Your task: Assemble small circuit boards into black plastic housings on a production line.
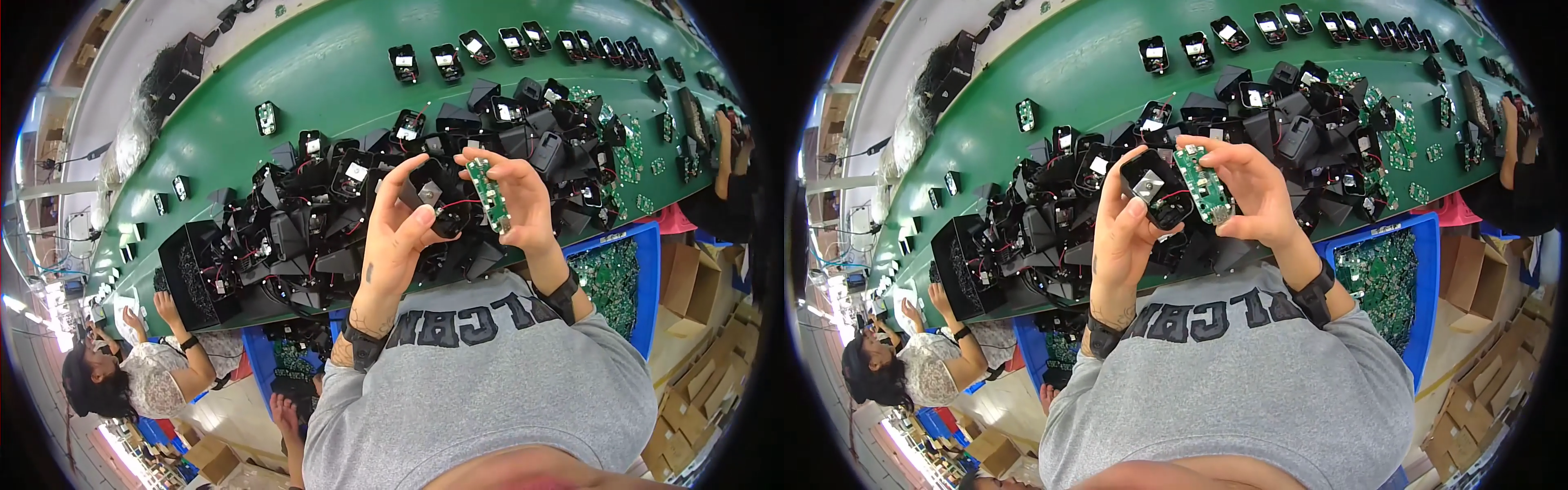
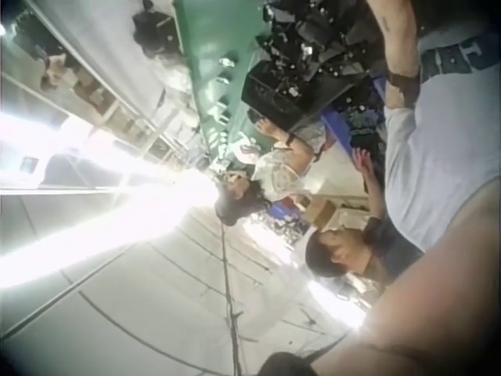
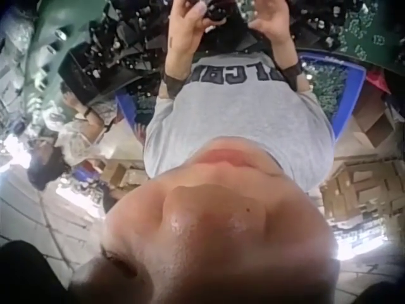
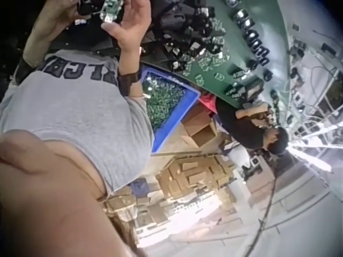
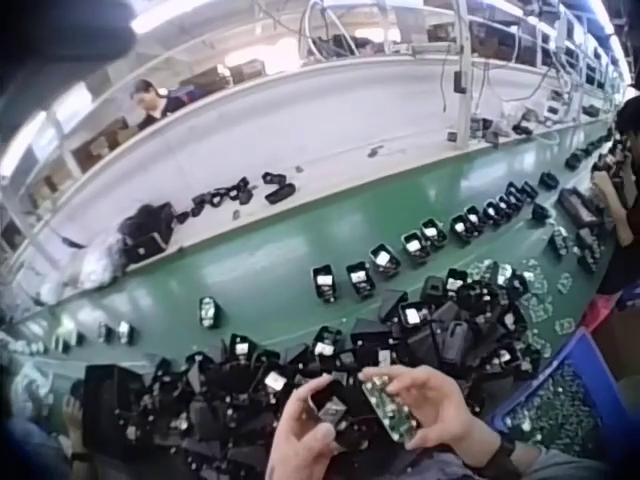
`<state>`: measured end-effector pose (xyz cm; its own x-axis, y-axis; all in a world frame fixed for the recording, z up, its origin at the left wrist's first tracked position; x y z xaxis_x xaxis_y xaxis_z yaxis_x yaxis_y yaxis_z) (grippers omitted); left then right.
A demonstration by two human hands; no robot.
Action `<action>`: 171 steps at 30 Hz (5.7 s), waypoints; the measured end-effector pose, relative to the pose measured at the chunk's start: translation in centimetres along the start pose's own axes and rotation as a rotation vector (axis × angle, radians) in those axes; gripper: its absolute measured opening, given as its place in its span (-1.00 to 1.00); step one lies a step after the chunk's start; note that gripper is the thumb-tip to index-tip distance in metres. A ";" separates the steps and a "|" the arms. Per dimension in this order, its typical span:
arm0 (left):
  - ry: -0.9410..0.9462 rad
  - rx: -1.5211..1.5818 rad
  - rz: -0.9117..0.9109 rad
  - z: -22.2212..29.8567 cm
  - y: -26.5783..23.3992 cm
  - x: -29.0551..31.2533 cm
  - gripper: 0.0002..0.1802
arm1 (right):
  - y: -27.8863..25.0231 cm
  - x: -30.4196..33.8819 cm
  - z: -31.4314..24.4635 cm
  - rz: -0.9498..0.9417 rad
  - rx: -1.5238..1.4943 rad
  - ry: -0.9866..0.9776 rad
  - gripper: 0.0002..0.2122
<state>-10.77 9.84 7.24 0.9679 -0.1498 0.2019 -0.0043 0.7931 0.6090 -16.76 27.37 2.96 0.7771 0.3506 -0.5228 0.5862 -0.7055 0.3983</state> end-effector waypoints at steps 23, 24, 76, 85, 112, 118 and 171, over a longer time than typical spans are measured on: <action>-0.050 0.242 -0.111 -1.1 -0.3 0.0 -0.42 | 0.3 -0.6 -1.7 -0.256 0.434 -0.079 -0.53; -0.050 0.241 -0.110 -1.2 -0.3 0.0 -0.42 | 0.1 -0.6 -1.5 -0.256 0.432 -0.080 -0.53; 0.887 -0.617 -0.070 0.0 -1.2 -0.4 -0.47 | 4.1 -2.9 -3.1 0.007 0.578 -0.033 -0.93; 0.776 -0.347 -0.152 -0.2 -2.1 -0.7 -0.42 | 4.4 -3.6 -3.0 -0.212 0.463 0.139 -0.77; 0.849 -0.777 -0.038 0.6 -2.2 0.1 -0.52 | 3.6 -3.4 -1.8 -0.207 0.146 0.401 -0.79; 0.829 -0.779 -0.044 0.8 -2.0 0.2 -0.52 | 3.3 -3.5 -1.9 -0.281 0.189 0.436 -0.74; 0.975 -0.758 0.055 -0.6 -2.5 0.4 -0.48 | 5.3 -1.2 0.3 0.101 0.176 0.198 -0.90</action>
<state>-10.27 8.17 5.35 0.7553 0.1393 -0.6404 -0.2183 0.9748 -0.0454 -14.62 23.00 5.49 0.8691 0.3744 -0.3232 0.4683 -0.8330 0.2945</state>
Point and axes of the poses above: each hand's wrist, its own x-axis away from the middle knuckle, its own y-axis out of the palm, z = x × y, the point moved 1 cm from there along -x, towards the middle knuckle, and after that the axes turned 6 degrees about -y, right-handed, at the moved point
